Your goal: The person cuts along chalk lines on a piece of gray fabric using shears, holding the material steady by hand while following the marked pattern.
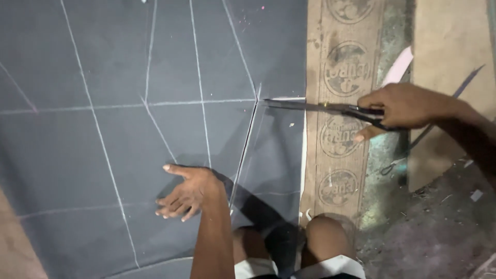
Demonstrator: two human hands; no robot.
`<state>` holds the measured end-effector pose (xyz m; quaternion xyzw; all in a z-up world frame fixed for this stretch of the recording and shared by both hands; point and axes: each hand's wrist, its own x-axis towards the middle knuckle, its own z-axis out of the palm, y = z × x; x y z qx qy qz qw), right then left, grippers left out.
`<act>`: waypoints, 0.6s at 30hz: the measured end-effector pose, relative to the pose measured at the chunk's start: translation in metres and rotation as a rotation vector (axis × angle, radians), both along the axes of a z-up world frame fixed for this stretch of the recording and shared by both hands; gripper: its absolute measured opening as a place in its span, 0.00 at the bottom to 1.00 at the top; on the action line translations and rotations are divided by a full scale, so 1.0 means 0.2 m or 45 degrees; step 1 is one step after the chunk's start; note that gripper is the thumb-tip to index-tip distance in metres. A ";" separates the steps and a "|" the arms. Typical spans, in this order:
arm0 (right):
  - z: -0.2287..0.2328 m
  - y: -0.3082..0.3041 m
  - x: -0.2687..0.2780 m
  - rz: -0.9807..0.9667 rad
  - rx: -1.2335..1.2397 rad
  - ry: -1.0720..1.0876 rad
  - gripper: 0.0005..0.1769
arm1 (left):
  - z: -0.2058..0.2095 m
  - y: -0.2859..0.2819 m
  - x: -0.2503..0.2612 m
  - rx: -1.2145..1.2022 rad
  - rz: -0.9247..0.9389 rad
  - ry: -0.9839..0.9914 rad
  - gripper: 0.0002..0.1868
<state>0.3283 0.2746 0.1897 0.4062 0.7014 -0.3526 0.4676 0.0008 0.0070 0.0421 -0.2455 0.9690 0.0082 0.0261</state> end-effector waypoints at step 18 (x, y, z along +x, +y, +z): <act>-0.24 0.34 -0.02 0.139 -0.099 0.004 0.34 | 0.01 0.03 0.00 0.173 0.002 0.009 0.58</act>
